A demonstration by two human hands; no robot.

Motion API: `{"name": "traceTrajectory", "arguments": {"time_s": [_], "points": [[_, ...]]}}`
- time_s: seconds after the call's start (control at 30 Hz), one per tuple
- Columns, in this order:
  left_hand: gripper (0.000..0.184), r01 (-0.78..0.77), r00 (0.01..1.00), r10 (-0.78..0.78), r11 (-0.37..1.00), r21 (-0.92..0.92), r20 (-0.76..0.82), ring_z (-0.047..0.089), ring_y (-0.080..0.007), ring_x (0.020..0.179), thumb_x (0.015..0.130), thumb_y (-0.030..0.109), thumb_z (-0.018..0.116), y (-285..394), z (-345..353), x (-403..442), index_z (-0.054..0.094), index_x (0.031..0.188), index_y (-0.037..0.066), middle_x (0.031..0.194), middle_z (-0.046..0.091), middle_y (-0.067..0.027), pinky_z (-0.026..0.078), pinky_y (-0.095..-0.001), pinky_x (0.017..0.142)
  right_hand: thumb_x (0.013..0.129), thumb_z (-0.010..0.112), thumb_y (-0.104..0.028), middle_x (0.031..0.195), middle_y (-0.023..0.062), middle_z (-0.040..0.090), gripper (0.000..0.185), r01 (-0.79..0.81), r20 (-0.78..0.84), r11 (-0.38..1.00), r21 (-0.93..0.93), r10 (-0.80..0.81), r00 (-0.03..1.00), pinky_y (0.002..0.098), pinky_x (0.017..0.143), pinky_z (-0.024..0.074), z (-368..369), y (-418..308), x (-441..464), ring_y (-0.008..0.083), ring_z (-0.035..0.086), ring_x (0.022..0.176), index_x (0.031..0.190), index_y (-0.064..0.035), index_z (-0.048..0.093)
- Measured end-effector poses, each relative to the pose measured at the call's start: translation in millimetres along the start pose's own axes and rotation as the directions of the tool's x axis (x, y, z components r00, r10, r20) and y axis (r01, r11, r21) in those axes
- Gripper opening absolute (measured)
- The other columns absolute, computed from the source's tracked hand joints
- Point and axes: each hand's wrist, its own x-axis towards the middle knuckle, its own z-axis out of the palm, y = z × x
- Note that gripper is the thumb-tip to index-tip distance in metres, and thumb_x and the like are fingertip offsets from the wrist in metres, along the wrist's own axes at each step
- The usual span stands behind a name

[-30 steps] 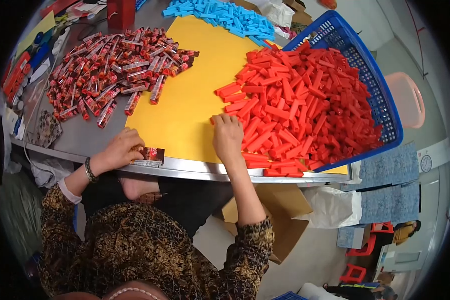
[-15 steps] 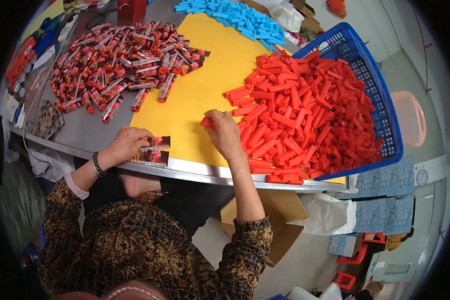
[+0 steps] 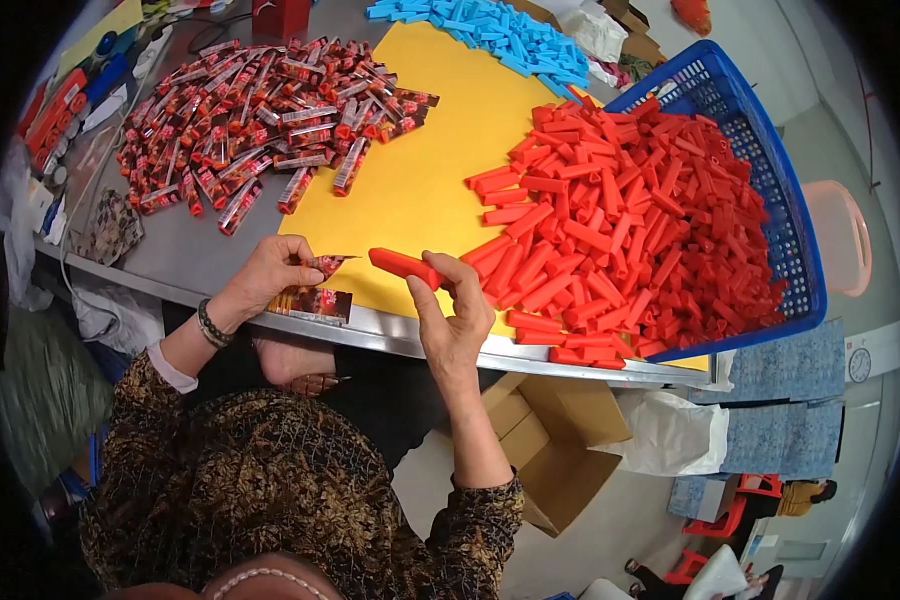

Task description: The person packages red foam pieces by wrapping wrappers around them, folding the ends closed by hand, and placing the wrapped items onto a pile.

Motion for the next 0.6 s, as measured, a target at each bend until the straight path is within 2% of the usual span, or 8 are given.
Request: {"name": "traceTrajectory", "arguments": {"time_s": [0.1, 0.2, 0.3, 0.4, 0.43, 0.47, 0.57, 0.6], "points": [[0.012, 0.03, 0.999, -0.026, 0.994, -0.109, 0.044, 0.056, -0.0056, 0.067, 0.083, 0.008, 0.07, 2.9, 6.6, -1.1, 0.062, 0.085, -0.001, 0.077, 0.063, -0.0015, 0.047, -0.0199, 0.061, 0.08, 0.074, -0.003, 0.099, 0.0102, 0.067, 0.027, 0.051, -0.041, 0.999, 0.006, -0.051, 0.998, 0.0272, 0.078, 0.0501, 3.0, -0.2, -4.7, 0.0166, 0.064, 0.087, 0.104, 0.0007, 0.062], [0.014, 0.053, 0.996, -0.04, 0.983, -0.178, 0.074, 0.056, -0.0053, 0.065, 0.085, 0.011, 0.068, 0.9, 13.2, -0.9, 0.064, 0.085, -0.001, 0.075, 0.062, -0.0019, 0.046, -0.02, 0.06, 0.081, 0.072, -0.001, 0.095, 0.0092, 0.067, 0.026, 0.071, -0.036, 0.996, -0.047, -0.072, 0.997, 0.026, 0.076, 0.0492, 3.0, 0.3, -5.6, 0.0154, 0.062, 0.085, 0.104, 0.0005, 0.061], [0.014, 0.07, 0.993, -0.047, 0.973, -0.219, 0.107, 0.056, -0.006, 0.064, 0.087, 0.013, 0.067, -1.1, 16.2, -1.8, 0.064, 0.085, -0.001, 0.075, 0.063, -0.0024, 0.047, -0.0198, 0.059, 0.085, 0.067, -0.001, 0.088, 0.0043, 0.063, 0.019, -0.042, -0.114, 0.998, 0.056, 0.048, 0.992, 0.0231, 0.07, 0.0468, 4.3, 7.8, -6.1, 0.0108, 0.058, 0.076, 0.103, 0.0005, 0.06], [0.014, 0.059, 0.994, -0.034, 0.964, -0.258, 0.101, 0.056, -0.0061, 0.064, 0.087, 0.013, 0.067, -2.3, 17.1, -3.3, 0.064, 0.086, -0.001, 0.076, 0.064, -0.0031, 0.046, -0.0197, 0.06, 0.092, 0.058, -0.006, 0.087, 0.0013, 0.059, 0.013, -0.3, 0.148, 0.937, 0.179, 0.276, 0.95, 0.0191, 0.061, 0.0436, -4.0, -1.4, -0.9, 0.0044, 0.052, 0.071, 0.104, -0.0017, 0.058], [0.014, 0.06, 0.994, -0.033, 0.961, -0.272, 0.103, 0.056, -0.0061, 0.064, 0.087, 0.012, 0.067, -2.4, 19.0, -3.4, 0.064, 0.086, -0.002, 0.076, 0.064, -0.0032, 0.046, -0.0198, 0.061, 0.094, 0.058, -0.011, 0.081, -0.0012, 0.057, 0.014, -0.319, 0.204, 0.926, 0.2, 0.279, 0.938, 0.0192, 0.054, 0.0402, 0.9, 1.5, -1.0, 0.0032, 0.049, 0.064, 0.105, -0.002, 0.057], [0.014, 0.061, 0.994, -0.032, 0.956, -0.286, 0.105, 0.056, -0.0061, 0.064, 0.087, 0.012, 0.067, -1.8, 21.0, -3.5, 0.064, 0.086, -0.002, 0.076, 0.064, -0.0033, 0.046, -0.0199, 0.062, 0.09, 0.063, -0.009, 0.079, -0.0005, 0.055, 0.016, -0.376, 0.209, 0.915, 0.147, 0.343, 0.916, 0.0202, 0.058, 0.0397, 7.0, -1.6, -1.4, 0.0042, 0.048, 0.065, 0.102, 0.0009, 0.058], [0.014, 0.074, 0.981, -0.018, 0.955, -0.288, 0.191, 0.057, -0.0063, 0.067, 0.087, 0.011, 0.067, 0.9, 24.7, -8.5, 0.064, 0.087, -0.002, 0.077, 0.064, -0.003, 0.047, -0.0208, 0.064, 0.089, 0.063, -0.01, 0.07, 0.0003, 0.054, 0.015, -0.438, 0.334, 0.899, 0.005, 0.411, 0.848, 0.0227, 0.055, 0.0395, 20.5, -11.9, 2.2, 0.0053, 0.045, 0.061, 0.098, 0.0012, 0.058], [0.014, 0.074, 0.978, -0.022, 0.967, -0.245, 0.206, 0.057, -0.0064, 0.068, 0.087, 0.012, 0.067, 0.0, 25.3, -9.1, 0.065, 0.089, -0.002, 0.078, 0.064, -0.0027, 0.048, -0.0209, 0.064, 0.089, 0.063, -0.01, 0.068, 0.0004, 0.053, 0.013, -0.386, 0.332, 0.922, -0.014, 0.368, 0.868, 0.0229, 0.055, 0.0395, 22.0, -8.5, 1.3, 0.0054, 0.045, 0.06, 0.095, 0.0011, 0.059]]}}
